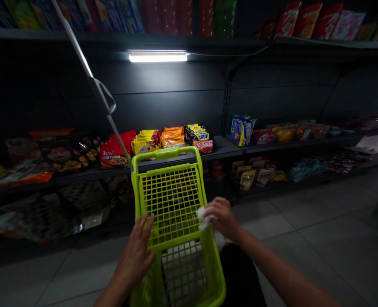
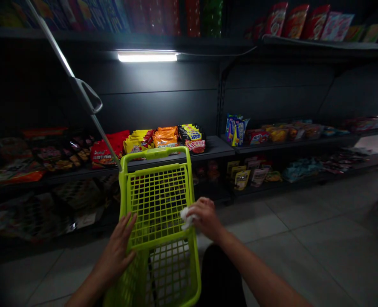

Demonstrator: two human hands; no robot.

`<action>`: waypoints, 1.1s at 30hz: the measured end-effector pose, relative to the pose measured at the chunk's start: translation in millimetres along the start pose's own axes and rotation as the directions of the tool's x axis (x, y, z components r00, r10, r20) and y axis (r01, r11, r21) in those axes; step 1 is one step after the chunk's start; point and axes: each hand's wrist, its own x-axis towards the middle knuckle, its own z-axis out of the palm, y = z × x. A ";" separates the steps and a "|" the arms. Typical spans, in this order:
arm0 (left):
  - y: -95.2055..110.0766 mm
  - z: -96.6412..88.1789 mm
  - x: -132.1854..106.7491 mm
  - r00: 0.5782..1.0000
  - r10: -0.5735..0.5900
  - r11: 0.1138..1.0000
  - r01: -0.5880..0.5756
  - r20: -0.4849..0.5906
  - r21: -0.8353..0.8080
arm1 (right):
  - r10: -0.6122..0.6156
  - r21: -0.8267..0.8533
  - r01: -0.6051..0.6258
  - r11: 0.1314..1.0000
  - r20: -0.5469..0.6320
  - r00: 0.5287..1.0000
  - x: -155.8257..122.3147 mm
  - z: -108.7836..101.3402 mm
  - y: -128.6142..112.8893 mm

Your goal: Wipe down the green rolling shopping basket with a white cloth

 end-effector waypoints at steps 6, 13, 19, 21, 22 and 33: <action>-17.4 -3.3 10.4 0.997 0.051 0.993 -0.057 0.058 0.100 | 0.120 0.073 -0.111 0.991 -0.130 0.984 143.8 10.9 80.9; -43.1 -0.1 25.4 0.998 0.022 0.983 -0.033 0.063 0.179 | 0.297 0.383 -0.184 0.905 -0.261 0.919 58.5 64.4 28.2; -49.4 -7.8 19.3 0.994 -0.007 0.976 -0.016 0.107 0.216 | 0.366 0.530 -0.171 0.831 -0.287 0.885 -98.1 78.3 -79.4; -52.5 -13.3 14.7 0.993 -0.016 0.976 -0.011 0.121 0.217 | 0.339 0.570 -0.146 0.809 -0.247 0.908 -133.6 80.2 -102.7; -54.7 -16.5 12.7 0.991 -0.018 0.978 -0.010 0.131 0.210 | 0.318 0.584 -0.136 0.801 -0.222 0.922 -143.2 81.1 -109.0; -73.7 -51.1 18.1 0.939 -0.185 0.983 0.179 0.289 0.050 | 0.723 0.742 -0.375 0.555 -0.207 0.660 35.5 104.6 -18.9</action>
